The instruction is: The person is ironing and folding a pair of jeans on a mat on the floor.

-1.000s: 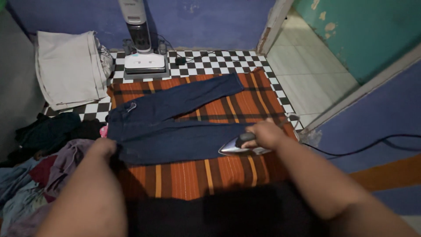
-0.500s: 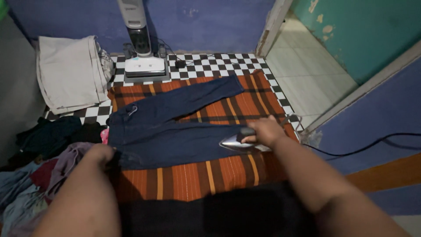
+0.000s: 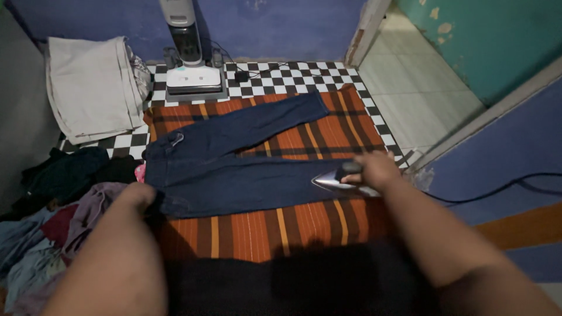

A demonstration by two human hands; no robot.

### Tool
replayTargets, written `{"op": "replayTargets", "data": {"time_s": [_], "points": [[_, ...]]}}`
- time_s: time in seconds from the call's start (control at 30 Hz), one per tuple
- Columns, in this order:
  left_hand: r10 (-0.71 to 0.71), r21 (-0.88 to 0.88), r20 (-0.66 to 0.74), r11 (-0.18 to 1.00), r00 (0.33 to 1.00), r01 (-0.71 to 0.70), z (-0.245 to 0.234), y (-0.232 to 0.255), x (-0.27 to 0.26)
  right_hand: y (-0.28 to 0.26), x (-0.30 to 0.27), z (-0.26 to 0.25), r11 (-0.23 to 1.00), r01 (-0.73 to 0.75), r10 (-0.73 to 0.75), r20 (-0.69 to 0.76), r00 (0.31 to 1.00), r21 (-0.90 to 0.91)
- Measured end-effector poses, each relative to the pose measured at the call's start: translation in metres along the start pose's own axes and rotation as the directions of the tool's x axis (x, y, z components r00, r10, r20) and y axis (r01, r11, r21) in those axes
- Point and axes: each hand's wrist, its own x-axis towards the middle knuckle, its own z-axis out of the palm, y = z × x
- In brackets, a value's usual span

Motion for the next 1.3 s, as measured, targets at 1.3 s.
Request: {"op": "replayTargets", "data": {"time_s": [1.3], "points": [[0.202,0.176,-0.044,0.966,0.978,-0.191,-0.011,0.016,-0.034,-0.045,0.039,0.003,0.896,0.282,-0.342,-0.129,0.931,-0.341]]}}
